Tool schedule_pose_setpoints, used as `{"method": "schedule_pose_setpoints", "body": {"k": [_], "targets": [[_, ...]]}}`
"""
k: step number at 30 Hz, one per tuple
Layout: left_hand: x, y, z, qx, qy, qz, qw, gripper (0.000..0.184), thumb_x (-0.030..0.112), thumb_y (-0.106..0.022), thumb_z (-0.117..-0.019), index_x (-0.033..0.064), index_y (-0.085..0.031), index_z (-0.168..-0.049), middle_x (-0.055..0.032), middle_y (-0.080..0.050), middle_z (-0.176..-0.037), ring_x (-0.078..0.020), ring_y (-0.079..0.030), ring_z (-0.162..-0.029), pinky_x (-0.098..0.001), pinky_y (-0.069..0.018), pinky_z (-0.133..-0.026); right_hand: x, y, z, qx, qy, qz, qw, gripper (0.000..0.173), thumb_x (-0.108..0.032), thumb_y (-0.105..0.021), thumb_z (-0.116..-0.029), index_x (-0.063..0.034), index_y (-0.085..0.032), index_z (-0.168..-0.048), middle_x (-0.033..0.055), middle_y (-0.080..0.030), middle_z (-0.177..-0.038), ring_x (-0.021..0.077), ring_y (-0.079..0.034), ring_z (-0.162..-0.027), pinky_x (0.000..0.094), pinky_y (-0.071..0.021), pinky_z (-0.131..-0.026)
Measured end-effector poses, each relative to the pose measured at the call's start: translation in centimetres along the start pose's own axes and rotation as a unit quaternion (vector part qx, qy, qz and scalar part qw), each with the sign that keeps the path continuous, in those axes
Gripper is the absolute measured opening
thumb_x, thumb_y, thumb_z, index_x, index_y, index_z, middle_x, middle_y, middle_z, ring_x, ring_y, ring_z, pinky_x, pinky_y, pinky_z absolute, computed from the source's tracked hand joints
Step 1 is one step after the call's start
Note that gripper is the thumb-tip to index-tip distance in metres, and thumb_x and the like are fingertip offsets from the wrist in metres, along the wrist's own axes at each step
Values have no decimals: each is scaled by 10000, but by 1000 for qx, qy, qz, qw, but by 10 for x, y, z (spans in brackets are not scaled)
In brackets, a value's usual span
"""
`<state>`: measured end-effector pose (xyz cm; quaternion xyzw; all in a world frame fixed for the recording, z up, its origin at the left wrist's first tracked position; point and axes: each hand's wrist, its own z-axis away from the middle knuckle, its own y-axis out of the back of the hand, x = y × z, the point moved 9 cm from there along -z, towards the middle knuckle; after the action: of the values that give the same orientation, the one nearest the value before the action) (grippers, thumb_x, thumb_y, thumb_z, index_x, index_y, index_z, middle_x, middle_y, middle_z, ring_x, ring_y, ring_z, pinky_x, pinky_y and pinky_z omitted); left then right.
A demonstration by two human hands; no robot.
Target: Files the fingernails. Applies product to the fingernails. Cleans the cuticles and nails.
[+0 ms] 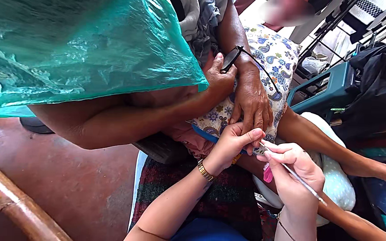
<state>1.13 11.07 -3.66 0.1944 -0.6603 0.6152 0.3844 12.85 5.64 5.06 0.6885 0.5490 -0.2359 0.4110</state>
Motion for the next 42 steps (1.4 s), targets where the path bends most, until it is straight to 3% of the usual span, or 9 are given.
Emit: {"method": "schedule_pose_setpoints", "body": {"k": [8, 12, 15, 19, 22, 26, 30, 39, 42], "targets": [[1, 0, 0, -1, -4, -1, 1000, 147, 26, -567, -1002, -10, -668, -902, -22, -631, -652, -42, -583, -549, -177, -522, -565, -6, -5, 1, -15, 2, 44, 999, 101, 33, -673, -855, -56, -692, -811, 54, -741, -950, 143, -753, -965, 263, -650, -807], [1, -2, 0, -5, -3, 6, 1000, 149, 22, -564, -1004, -17, -663, -899, -32, -629, -656, -50, -582, -549, -183, -523, -563, -6, -1, -1, 11, -1, 24, 1000, 115, 48, -694, -850, -64, -690, -821, 36, -732, -961, 124, -751, -902, 259, -660, -759], [1, 0, -1, -3, -6, -1, 1000, 143, 23, -571, -999, -13, -662, -896, -22, -624, -650, -46, -578, -547, -181, -518, -561, -8, -5, 1, -18, 7, 63, 998, 102, 33, -658, -858, -53, -687, -812, 50, -735, -946, 132, -745, -974, 254, -638, -844], [1, -2, 0, -3, -2, 0, 1000, 142, 23, -571, -1002, -17, -661, -900, -30, -631, -663, -48, -582, -551, -180, -522, -563, -8, -2, -2, 4, -2, 47, 999, 112, 48, -686, -843, -58, -687, -809, 41, -738, -949, 118, -748, -922, 248, -649, -786], [1, 0, 0, 1, -7, -6, 1000, 129, 21, -582, -995, -21, -660, -901, -28, -628, -652, -49, -579, -548, -184, -517, -560, -9, -6, -1, -28, 6, 76, 997, 100, 30, -650, -857, -44, -692, -806, 56, -739, -936, 130, -743, -982, 247, -629, -859], [0, -2, 0, -3, -9, -3, 1000, 139, 22, -577, -1000, -20, -657, -894, -28, -628, -658, -46, -575, -547, -177, -515, -559, -9, -3, -3, -4, 2, 65, 998, 108, 49, -670, -838, -49, -684, -795, 49, -737, -942, 118, -745, -933, 241, -642, -799], [0, 0, -1, 4, -8, -7, 1000, 129, 19, -587, -994, -15, -658, -893, -21, -624, -643, -42, -571, -541, -178, -507, -553, -14, -8, -2, -34, 11, 92, 995, 106, 32, -635, -861, -35, -692, -803, 65, -743, -938, 122, -734, -991, 233, -614, -874], [1, -1, 0, 2, -14, -1, 1000, 115, 19, -585, -996, -18, -648, -906, -25, -622, -652, -46, -575, -542, -176, -513, -552, -17, -8, -3, -15, 23, 114, 993, 102, 42, -643, -855, -22, -680, -784, 62, -716, -930, 89, -723, -932, 203, -618, -816], [0, 1, -1, 5, -18, 1, 1000, 105, 17, -595, -989, -14, -644, -901, -19, -615, -641, -44, -570, -535, -176, -507, -548, -21, -15, -2, -44, 38, 157, 986, 116, 40, -614, -863, 4, -692, -785, 102, -728, -913, 113, -717, -1019, 196, -574, -915]]}}
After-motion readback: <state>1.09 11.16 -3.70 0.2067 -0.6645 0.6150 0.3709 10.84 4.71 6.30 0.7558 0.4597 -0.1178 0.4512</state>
